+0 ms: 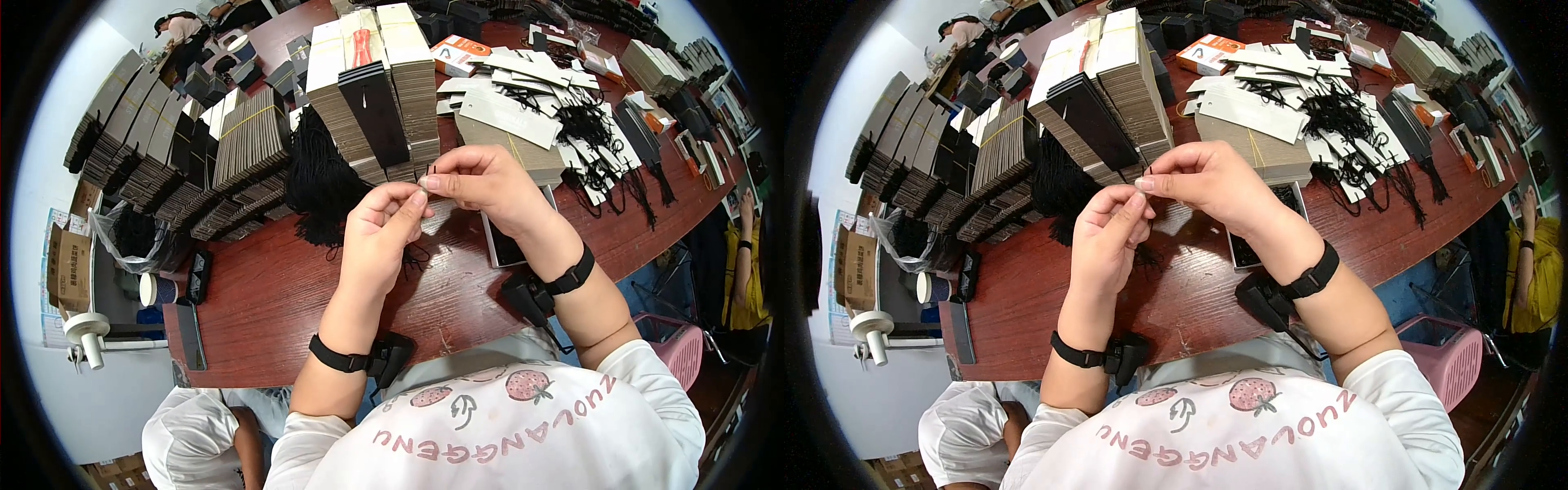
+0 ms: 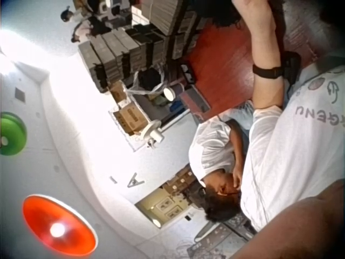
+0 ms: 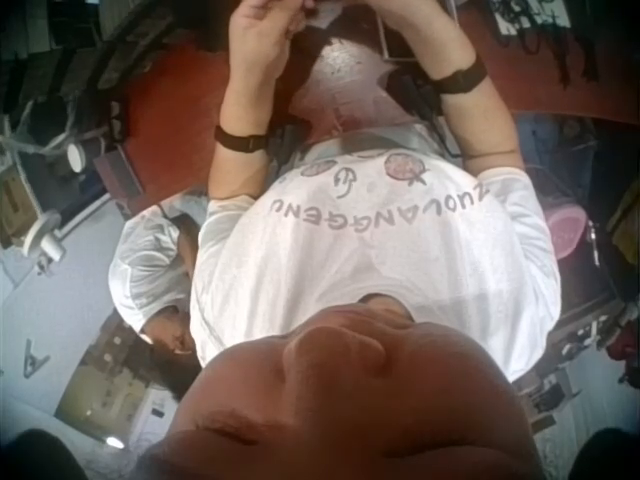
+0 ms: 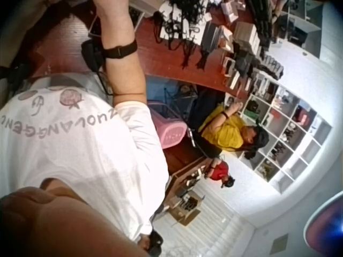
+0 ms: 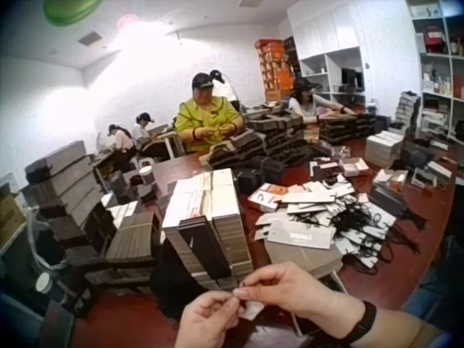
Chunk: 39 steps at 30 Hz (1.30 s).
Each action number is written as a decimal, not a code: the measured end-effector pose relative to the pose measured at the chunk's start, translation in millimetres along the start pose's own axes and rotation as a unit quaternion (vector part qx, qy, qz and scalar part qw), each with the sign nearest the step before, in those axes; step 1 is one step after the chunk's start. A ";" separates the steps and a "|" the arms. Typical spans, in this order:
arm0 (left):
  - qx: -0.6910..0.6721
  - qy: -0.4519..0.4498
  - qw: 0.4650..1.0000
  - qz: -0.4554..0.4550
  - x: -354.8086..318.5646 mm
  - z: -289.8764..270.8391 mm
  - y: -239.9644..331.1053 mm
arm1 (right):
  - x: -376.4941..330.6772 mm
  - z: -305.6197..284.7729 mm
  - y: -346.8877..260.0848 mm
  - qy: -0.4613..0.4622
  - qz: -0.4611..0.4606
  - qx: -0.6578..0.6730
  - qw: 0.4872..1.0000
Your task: The person threads a black string through a hole in a tag, ties the string into a loop by hand, and places the finished tag into a box. This process is repeated multiple times while the person occasionally adjusts stacks of tags on the table.
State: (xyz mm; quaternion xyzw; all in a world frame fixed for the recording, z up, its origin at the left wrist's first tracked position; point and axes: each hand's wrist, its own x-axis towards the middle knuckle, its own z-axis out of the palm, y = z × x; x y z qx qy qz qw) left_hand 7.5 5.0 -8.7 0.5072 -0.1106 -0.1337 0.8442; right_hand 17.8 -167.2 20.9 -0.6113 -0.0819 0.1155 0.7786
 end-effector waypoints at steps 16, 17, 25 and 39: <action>0.028 0.028 0.999 0.002 2.4 -1.7 -0.9 | -16.4 -38.7 -17.3 -0.116 0.097 -0.670 0.727; 0.024 0.026 0.999 0.000 2.5 -1.4 -0.9 | -16.7 -37.2 -15.3 -0.139 0.096 -0.681 0.713; 0.027 0.022 0.999 0.000 2.3 -2.1 -0.5 | -15.5 -42.0 -17.0 -0.168 0.112 -0.632 0.748; 0.024 0.018 0.999 -0.012 0.7 1.5 2.4 | -8.1 -25.4 -14.4 -0.068 -0.064 -0.104 0.990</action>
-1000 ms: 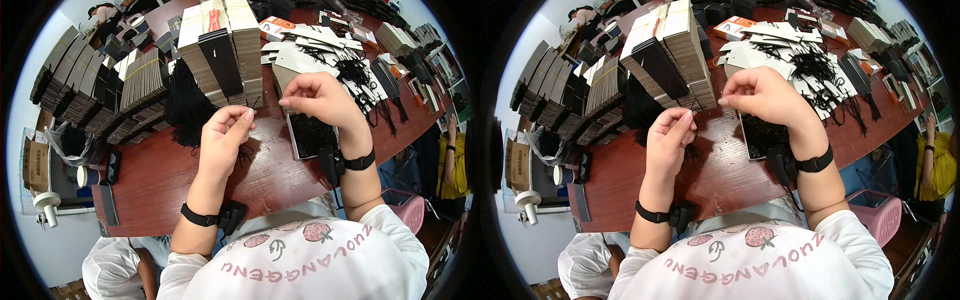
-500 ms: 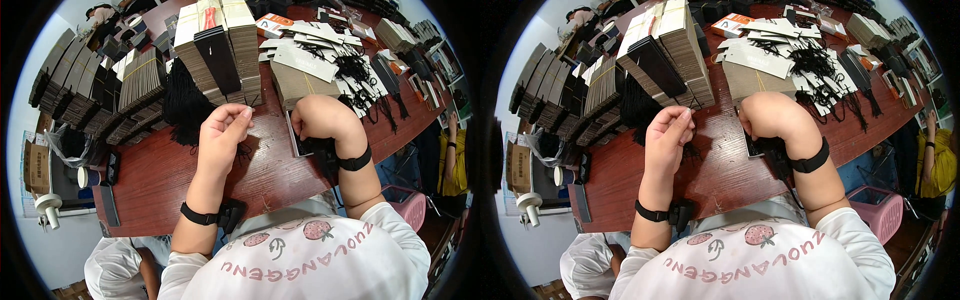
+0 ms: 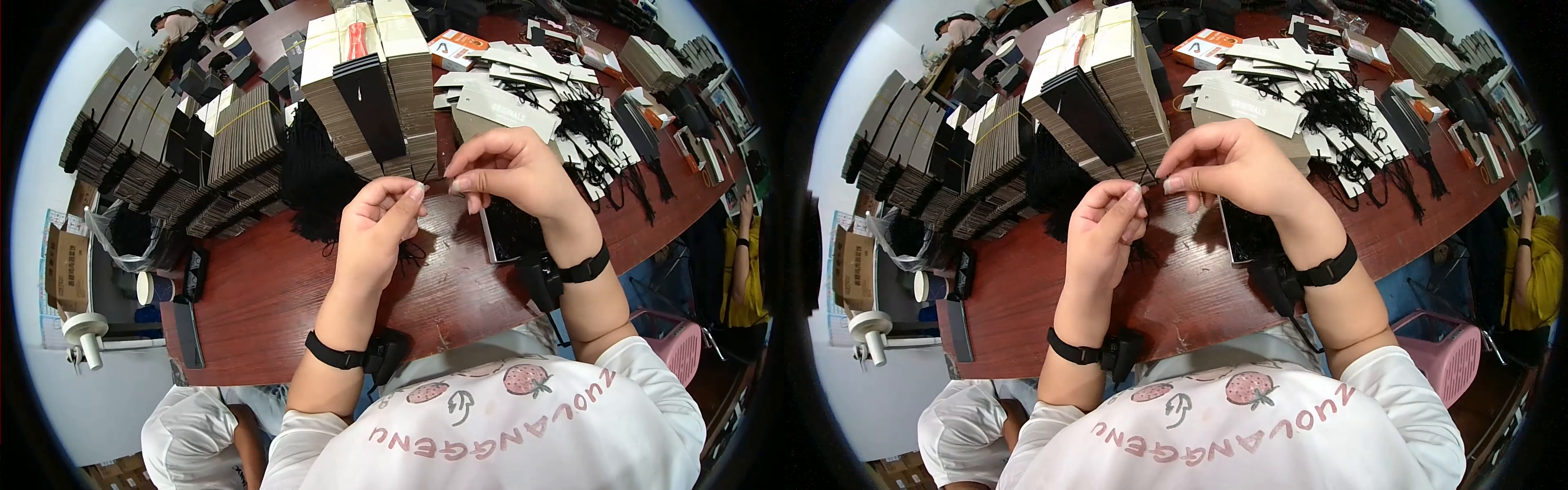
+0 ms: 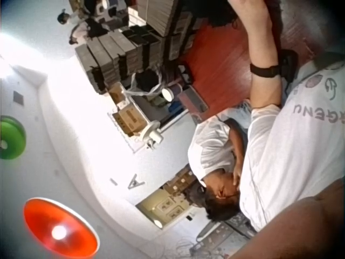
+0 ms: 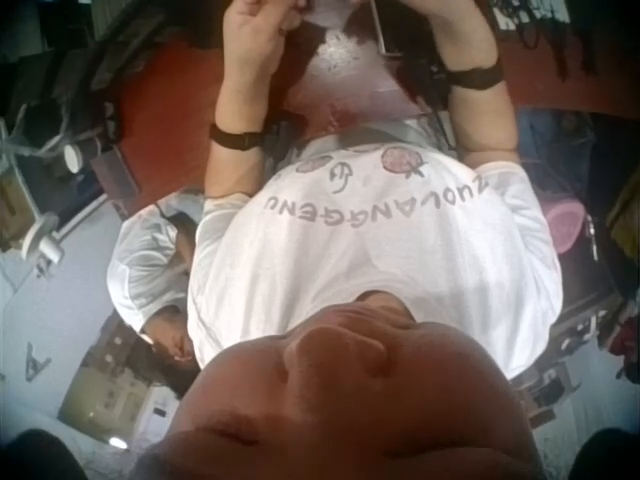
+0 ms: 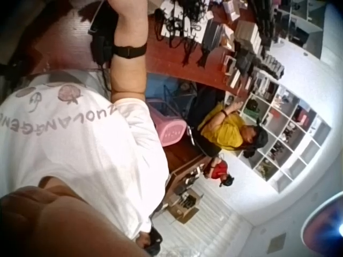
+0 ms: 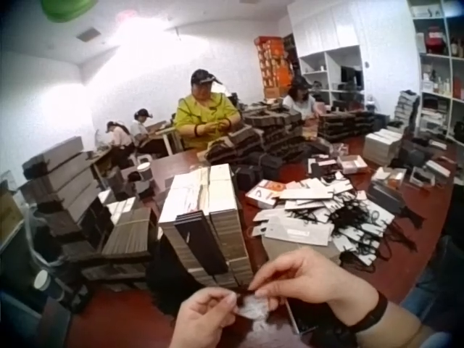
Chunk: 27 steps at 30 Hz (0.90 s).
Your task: The person threads a black string through a hole in a tag, ties the string into a loop by hand, and places the finished tag into a box. This process is repeated multiple times while the person occasionally adjusts stacks of tags on the table.
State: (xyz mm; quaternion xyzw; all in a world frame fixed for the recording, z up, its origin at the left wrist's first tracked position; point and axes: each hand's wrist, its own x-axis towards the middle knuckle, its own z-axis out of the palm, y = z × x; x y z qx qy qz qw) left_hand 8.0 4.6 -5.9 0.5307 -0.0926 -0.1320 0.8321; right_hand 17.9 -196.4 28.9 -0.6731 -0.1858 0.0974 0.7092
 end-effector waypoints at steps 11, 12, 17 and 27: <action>-0.056 -0.010 0.998 -0.004 -0.2 -1.1 1.9 | 8.0 0.7 20.9 0.037 0.062 0.247 0.966; -0.056 -0.010 0.998 -0.004 0.0 -1.4 1.8 | 8.4 1.2 20.3 0.033 0.068 0.249 0.966; -0.055 -0.017 0.998 -0.010 0.1 -1.5 1.4 | 8.8 4.2 20.9 0.027 0.082 0.247 0.965; -0.073 -0.027 0.997 -0.019 -0.4 -1.8 -1.6 | 8.3 8.2 22.9 0.006 0.121 0.278 0.953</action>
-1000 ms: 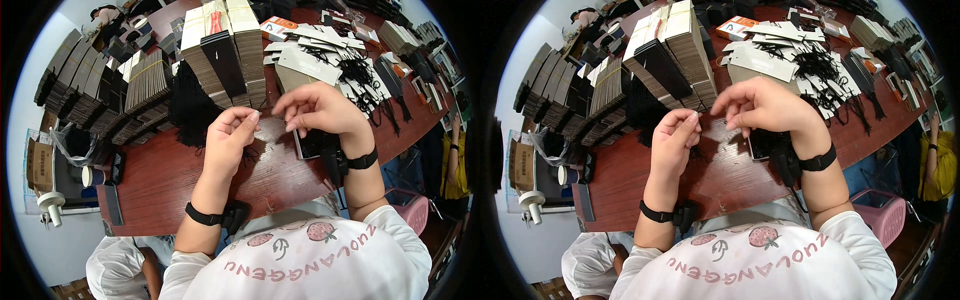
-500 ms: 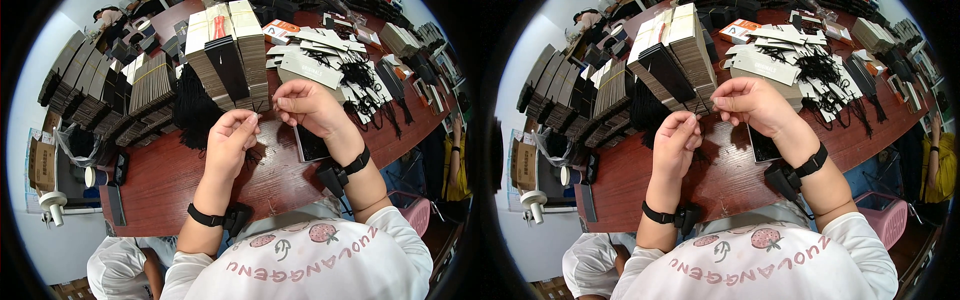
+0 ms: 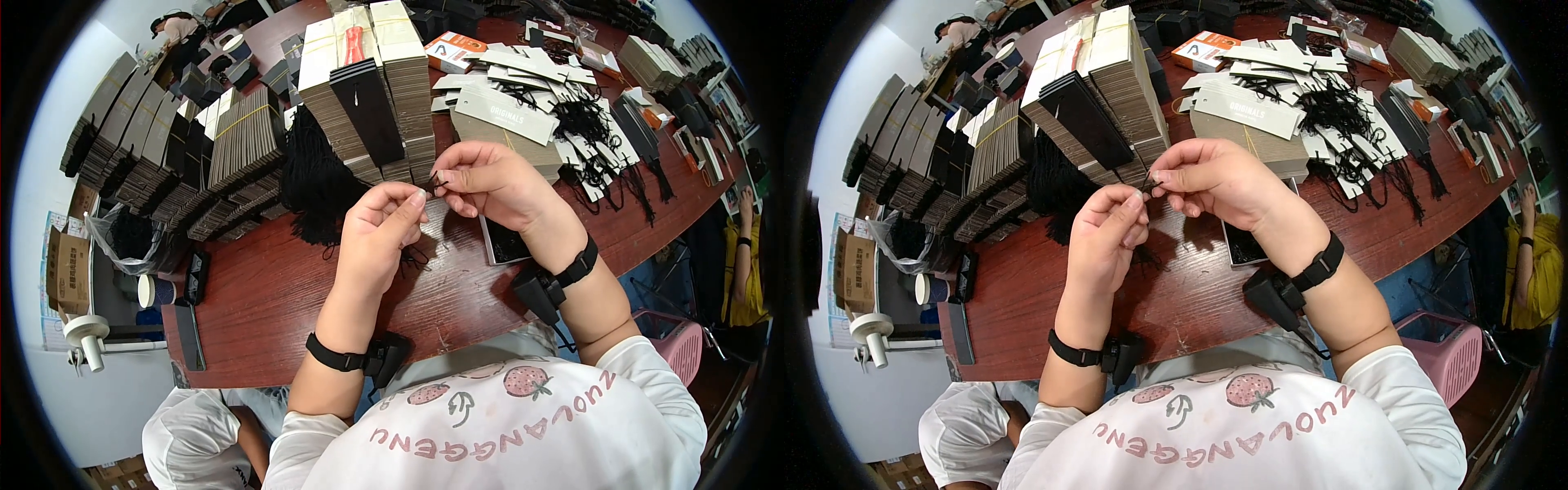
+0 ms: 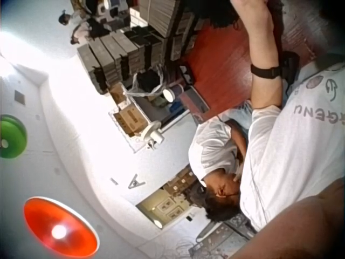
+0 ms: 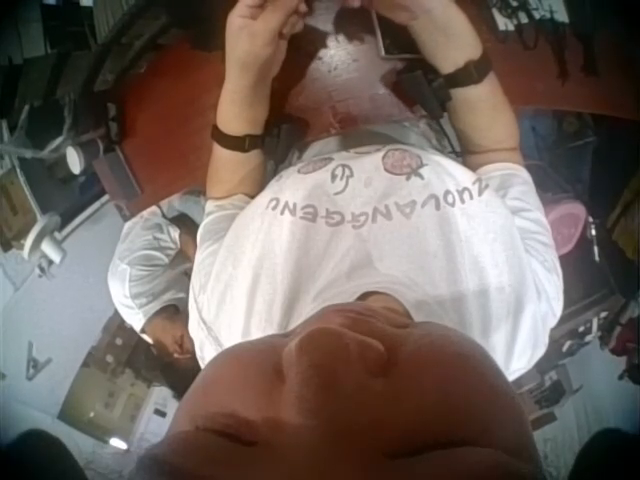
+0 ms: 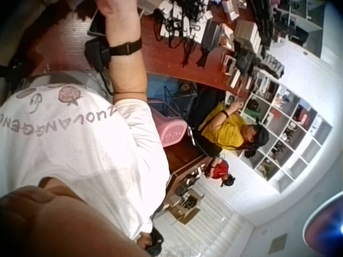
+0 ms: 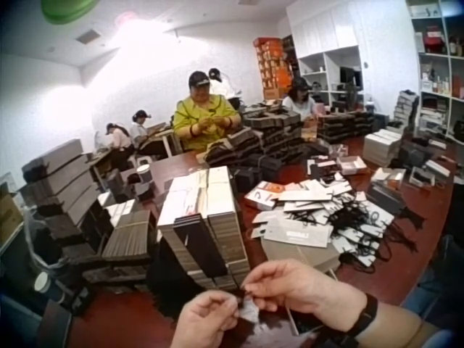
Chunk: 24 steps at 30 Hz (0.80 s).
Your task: The person threads a black string through a hole in a tag, ties the string into a loop by hand, and places the finished tag into a box. This process is repeated multiple times while the person occasionally adjusts stacks of tags on the table.
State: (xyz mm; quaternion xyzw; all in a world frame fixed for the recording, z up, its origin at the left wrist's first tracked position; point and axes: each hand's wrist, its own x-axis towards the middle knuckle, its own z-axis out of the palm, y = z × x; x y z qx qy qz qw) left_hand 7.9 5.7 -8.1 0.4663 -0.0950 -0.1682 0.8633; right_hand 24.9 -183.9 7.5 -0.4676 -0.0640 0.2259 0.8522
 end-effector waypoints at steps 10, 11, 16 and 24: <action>0.039 -0.012 0.999 -0.004 -1.3 3.9 0.1 | 1.2 1.2 2.0 -0.021 0.023 -0.004 1.000; 0.037 -0.011 0.999 -0.004 -1.3 4.5 0.6 | 0.7 2.4 2.2 -0.022 0.022 -0.005 1.000; 0.014 0.004 1.000 0.002 -1.5 2.4 1.7 | 0.9 6.9 5.1 0.011 -0.030 -0.091 0.995; 0.000 -0.006 1.000 -0.010 -1.2 4.8 -0.4 | 1.3 4.9 6.2 0.013 0.001 -0.053 0.999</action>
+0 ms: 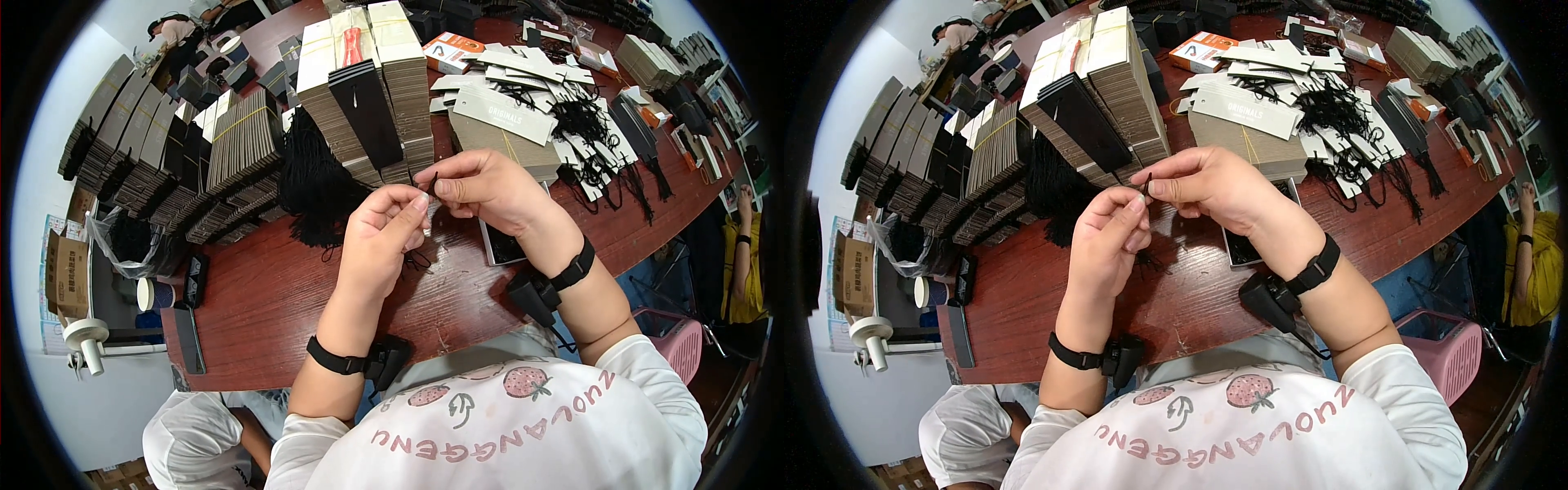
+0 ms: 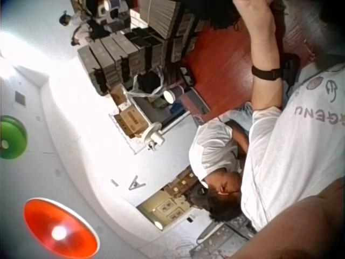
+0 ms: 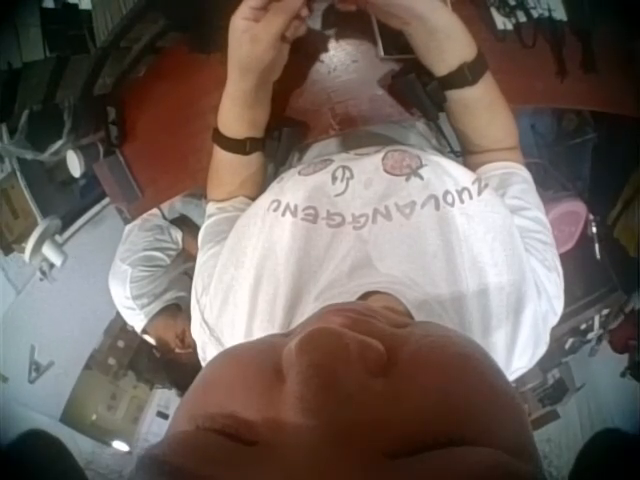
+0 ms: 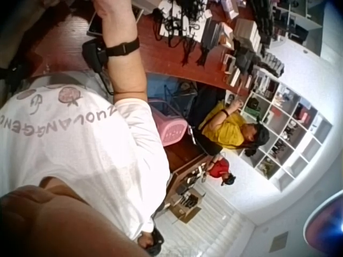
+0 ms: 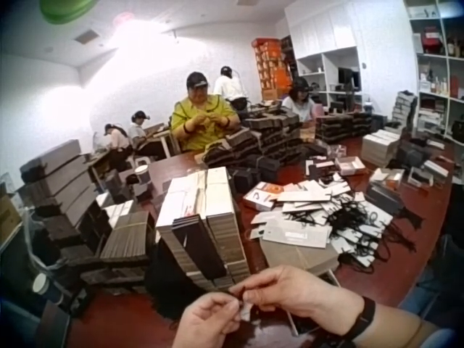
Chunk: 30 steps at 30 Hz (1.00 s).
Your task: The person threads a black string through a hole in a tag, ties the string into a loop by hand, and places the finished tag into a box. This process is repeated multiple times while the person occasionally adjusts stacks of tags on the table.
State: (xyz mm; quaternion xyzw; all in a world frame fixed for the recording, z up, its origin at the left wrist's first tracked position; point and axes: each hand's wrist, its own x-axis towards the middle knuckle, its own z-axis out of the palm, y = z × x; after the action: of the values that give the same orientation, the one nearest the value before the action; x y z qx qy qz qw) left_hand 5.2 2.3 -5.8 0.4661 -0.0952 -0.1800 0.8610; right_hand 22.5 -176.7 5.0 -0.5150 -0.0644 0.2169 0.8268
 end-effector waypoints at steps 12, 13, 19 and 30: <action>0.038 -0.040 0.998 -0.015 -7.2 3.9 3.8 | 2.1 3.9 10.4 -0.139 -0.186 0.061 0.971; 0.056 -0.057 0.997 -0.014 -9.0 4.5 5.6 | 1.4 3.7 10.4 -0.191 -0.154 0.115 0.962; 0.088 -0.073 0.993 0.037 -6.3 -8.5 13.6 | -2.5 -2.2 -1.7 -0.114 0.074 0.084 0.987; 0.397 -0.031 0.886 0.238 3.7 -14.1 4.7 | -1.8 10.1 5.4 -0.051 -0.057 -0.218 0.973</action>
State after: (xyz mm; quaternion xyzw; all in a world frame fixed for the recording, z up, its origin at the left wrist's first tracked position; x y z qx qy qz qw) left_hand 14.4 14.0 -9.5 0.7263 -0.2930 0.0689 0.6180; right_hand 16.0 -167.1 5.1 -0.6665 -0.1820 0.1761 0.7012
